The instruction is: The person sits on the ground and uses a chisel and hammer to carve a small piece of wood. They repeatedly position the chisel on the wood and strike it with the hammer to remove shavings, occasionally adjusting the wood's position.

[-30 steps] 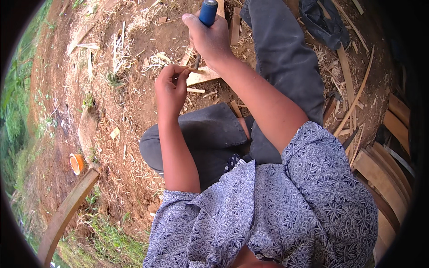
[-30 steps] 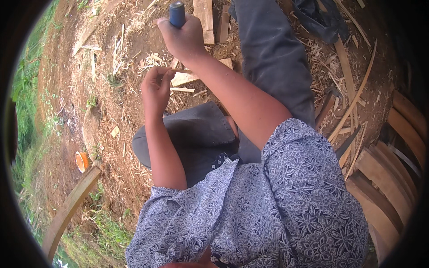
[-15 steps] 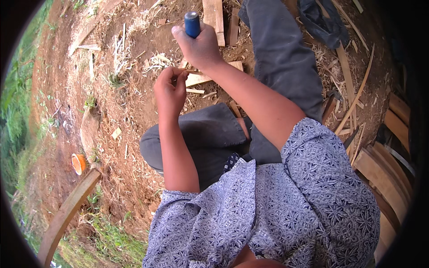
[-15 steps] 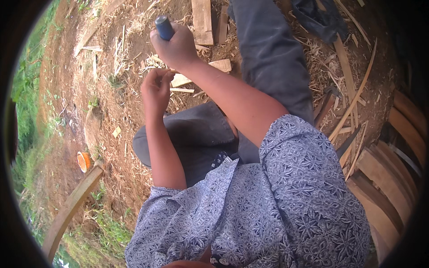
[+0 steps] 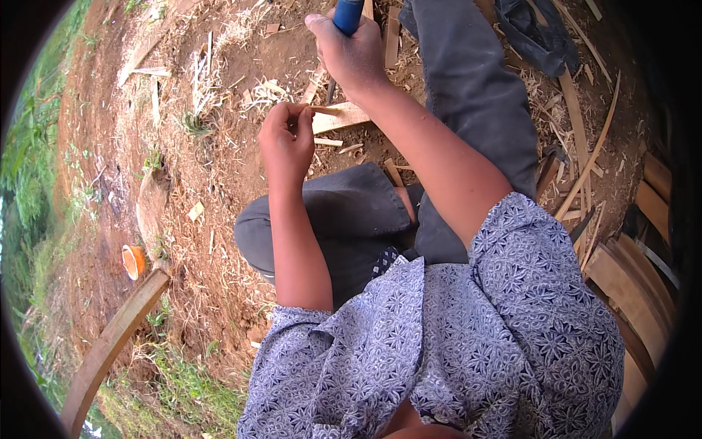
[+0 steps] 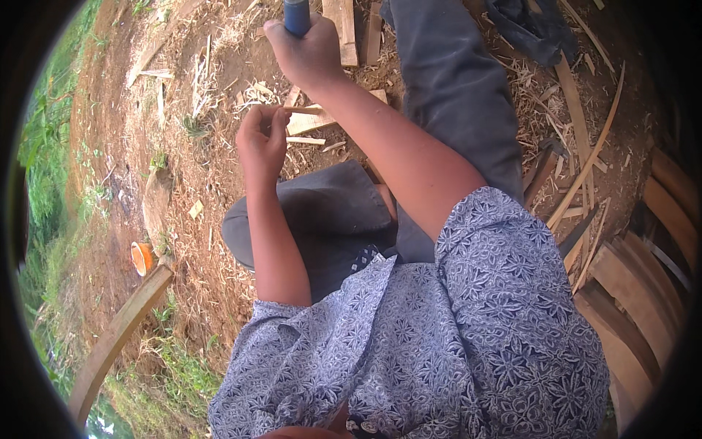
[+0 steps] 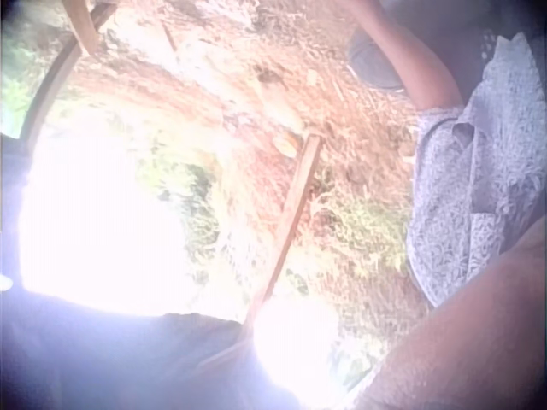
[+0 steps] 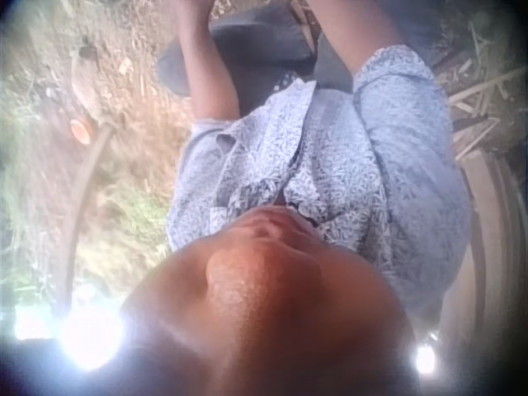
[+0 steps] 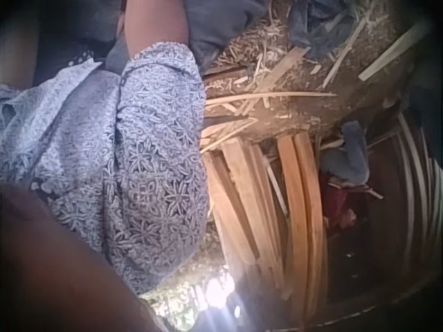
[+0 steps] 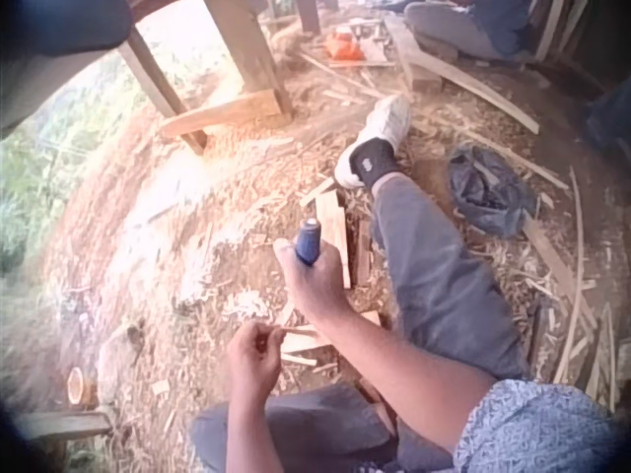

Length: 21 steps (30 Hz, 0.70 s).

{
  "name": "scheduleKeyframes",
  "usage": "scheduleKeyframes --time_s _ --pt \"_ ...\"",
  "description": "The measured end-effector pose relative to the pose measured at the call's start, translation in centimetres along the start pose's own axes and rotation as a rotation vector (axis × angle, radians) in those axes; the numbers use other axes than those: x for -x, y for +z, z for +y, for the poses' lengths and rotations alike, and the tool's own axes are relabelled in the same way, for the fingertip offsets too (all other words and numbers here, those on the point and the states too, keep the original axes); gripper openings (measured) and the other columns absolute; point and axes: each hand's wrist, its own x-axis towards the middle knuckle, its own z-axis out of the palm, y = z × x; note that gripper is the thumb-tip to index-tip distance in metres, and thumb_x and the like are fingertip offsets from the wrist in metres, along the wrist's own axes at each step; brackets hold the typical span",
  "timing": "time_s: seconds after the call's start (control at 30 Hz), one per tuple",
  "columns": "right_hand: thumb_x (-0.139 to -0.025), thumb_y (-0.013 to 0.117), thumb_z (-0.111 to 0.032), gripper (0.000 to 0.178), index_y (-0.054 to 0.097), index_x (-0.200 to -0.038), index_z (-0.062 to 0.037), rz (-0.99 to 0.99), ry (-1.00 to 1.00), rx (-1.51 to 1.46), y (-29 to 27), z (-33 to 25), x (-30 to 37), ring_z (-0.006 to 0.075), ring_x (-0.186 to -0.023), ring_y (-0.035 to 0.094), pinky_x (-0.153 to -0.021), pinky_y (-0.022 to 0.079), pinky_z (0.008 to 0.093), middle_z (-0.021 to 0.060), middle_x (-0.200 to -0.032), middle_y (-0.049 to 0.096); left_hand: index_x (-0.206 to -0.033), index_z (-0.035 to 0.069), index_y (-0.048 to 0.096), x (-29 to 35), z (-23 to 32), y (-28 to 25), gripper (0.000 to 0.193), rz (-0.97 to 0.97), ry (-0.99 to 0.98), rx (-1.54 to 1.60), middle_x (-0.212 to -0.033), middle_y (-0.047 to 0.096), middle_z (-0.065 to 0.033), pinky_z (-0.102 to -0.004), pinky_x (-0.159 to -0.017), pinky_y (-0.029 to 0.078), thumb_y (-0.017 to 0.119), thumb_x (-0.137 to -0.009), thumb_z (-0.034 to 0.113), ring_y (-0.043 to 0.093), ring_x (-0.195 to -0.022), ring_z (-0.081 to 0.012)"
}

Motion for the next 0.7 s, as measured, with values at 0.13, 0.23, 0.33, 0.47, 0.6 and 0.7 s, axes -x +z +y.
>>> scheduleKeyframes --time_s 0.13,0.23,0.33,0.47,0.6,0.7 --pt "-0.094 0.069 -0.017 0.034 0.053 -0.064 -0.0107 -0.026 -0.012 0.031 0.6 0.8 0.6 0.0040 -0.050 0.047 -0.047 0.037 0.0261 -0.0060 -0.057 0.051 -0.088 0.000 0.066 -0.2 -0.7 0.3 0.009 0.042 0.048 -0.020 -0.077 0.066 -0.0103 -0.0304 -0.061 0.050 0.071 -0.092 0.006 0.064 -0.066 -0.0181" --pt "-0.094 0.069 -0.019 0.034 0.054 -0.065 -0.0103 -0.059 -0.013 0.103 0.7 0.7 0.9 0.0032 -0.053 0.045 -0.049 0.036 0.0266 -0.0067 -0.058 0.050 -0.087 0.000 0.065 -0.1 -0.7 0.5 0.009 0.062 0.071 -0.035 -0.077 0.066 -0.0106 -0.0303 -0.059 0.050 0.071 -0.092 0.006 0.064 -0.066 -0.0185" --pt "-0.094 0.069 -0.021 0.034 0.054 -0.065 -0.0099 -0.088 -0.007 0.139 0.9 0.8 0.9 0.0032 -0.053 0.045 -0.049 0.036 0.0268 -0.0065 -0.058 0.050 -0.087 0.000 0.065 -0.1 -1.0 0.5 0.010 0.066 0.086 -0.059 -0.077 0.066 -0.0106 -0.0303 -0.059 0.050 0.071 -0.091 0.005 0.064 -0.066 -0.0187" --pt "-0.094 0.069 -0.022 0.034 0.055 -0.065 -0.0097 -0.115 0.014 0.180 0.7 1.1 0.9 0.0041 -0.052 0.046 -0.049 0.037 0.0270 -0.0058 -0.057 0.051 -0.086 -0.001 0.063 0.1 -0.8 0.1 0.010 0.062 0.035 -0.023 -0.078 0.067 -0.0108 -0.0306 -0.059 0.050 0.070 -0.092 0.004 0.064 -0.066 -0.0188" --pt "-0.094 0.068 -0.023 0.035 0.055 -0.065 -0.0103 -0.150 -0.059 0.192 1.1 1.6 1.1 0.0049 -0.052 0.047 -0.049 0.038 0.0277 -0.0055 -0.056 0.051 -0.086 -0.001 0.063 0.2 -0.1 0.2 0.009 0.049 0.070 -0.052 -0.078 0.067 -0.0112 -0.0308 -0.059 0.049 0.070 -0.092 0.003 0.064 -0.066 -0.0190" --pt "-0.094 0.067 -0.023 0.034 0.055 -0.065 -0.0108 -0.181 -0.036 0.199 0.7 1.3 1.0 0.0053 -0.052 0.047 -0.050 0.039 0.0284 -0.0052 -0.056 0.051 -0.086 0.000 0.063 0.3 0.1 0.3 0.009 0.048 0.077 -0.079 -0.078 0.065 -0.0117 -0.0324 -0.060 0.049 0.070 -0.091 0.003 0.063 -0.067 -0.0214"
